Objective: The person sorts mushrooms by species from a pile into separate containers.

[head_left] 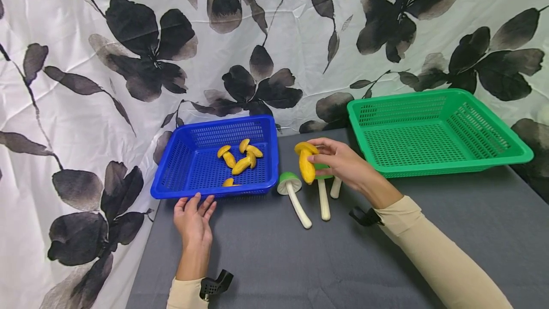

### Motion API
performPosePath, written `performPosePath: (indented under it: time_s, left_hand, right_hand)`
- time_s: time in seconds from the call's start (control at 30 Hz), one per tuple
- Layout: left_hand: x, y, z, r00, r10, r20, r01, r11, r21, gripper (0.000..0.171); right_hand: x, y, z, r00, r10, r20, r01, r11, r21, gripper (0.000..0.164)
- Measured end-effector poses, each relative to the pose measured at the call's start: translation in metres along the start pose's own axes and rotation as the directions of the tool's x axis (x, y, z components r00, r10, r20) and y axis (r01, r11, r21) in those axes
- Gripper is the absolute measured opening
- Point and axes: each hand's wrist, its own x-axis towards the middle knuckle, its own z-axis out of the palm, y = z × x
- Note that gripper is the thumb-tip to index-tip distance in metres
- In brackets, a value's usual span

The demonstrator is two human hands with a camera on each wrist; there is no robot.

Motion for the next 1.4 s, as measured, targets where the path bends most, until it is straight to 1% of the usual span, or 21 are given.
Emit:
performPosePath:
  time_s: [0.13,0.4,0.6,0.83,1.1,1.4]
  left_hand:
    - [0.001,0.001,0.000,1.000,-0.001,-0.004,0.001,1.000,-0.002,0.034]
    - [0.000,0.002,0.000,1.000,-0.013,-0.001,0.013,1.000,0.004,0.036]
    - [0.000,0.002,0.000,1.000,-0.007,0.000,0.007,1.000,-0.007,0.033]
    - [0.000,0.002,0.001,1.000,-0.010,0.002,0.010,1.000,-0.020,0.033]
    - [0.000,0.001,-0.001,1.000,-0.003,0.001,0.003,1.000,0.003,0.037]
    - [-0.002,0.002,0.001,1.000,-0.002,-0.005,0.002,1.000,0.018,0.037]
  right_hand:
    - [0.006,-0.006,0.008,1.000,0.002,0.008,-0.002,1.000,0.001,0.057]
    - [0.018,-0.015,0.025,1.000,-0.011,0.011,0.011,1.000,-0.005,0.051]
    - [0.025,-0.019,0.034,0.999,-0.028,0.021,0.027,1.000,0.005,0.048]
    - [0.039,-0.019,0.043,0.999,-0.032,0.031,0.032,0.999,0.015,0.048]
    - [0.051,-0.019,0.055,0.999,-0.016,0.033,0.016,1.000,0.012,0.050]
    - [0.062,-0.021,0.065,1.000,-0.014,0.026,0.014,0.999,0.030,0.049]
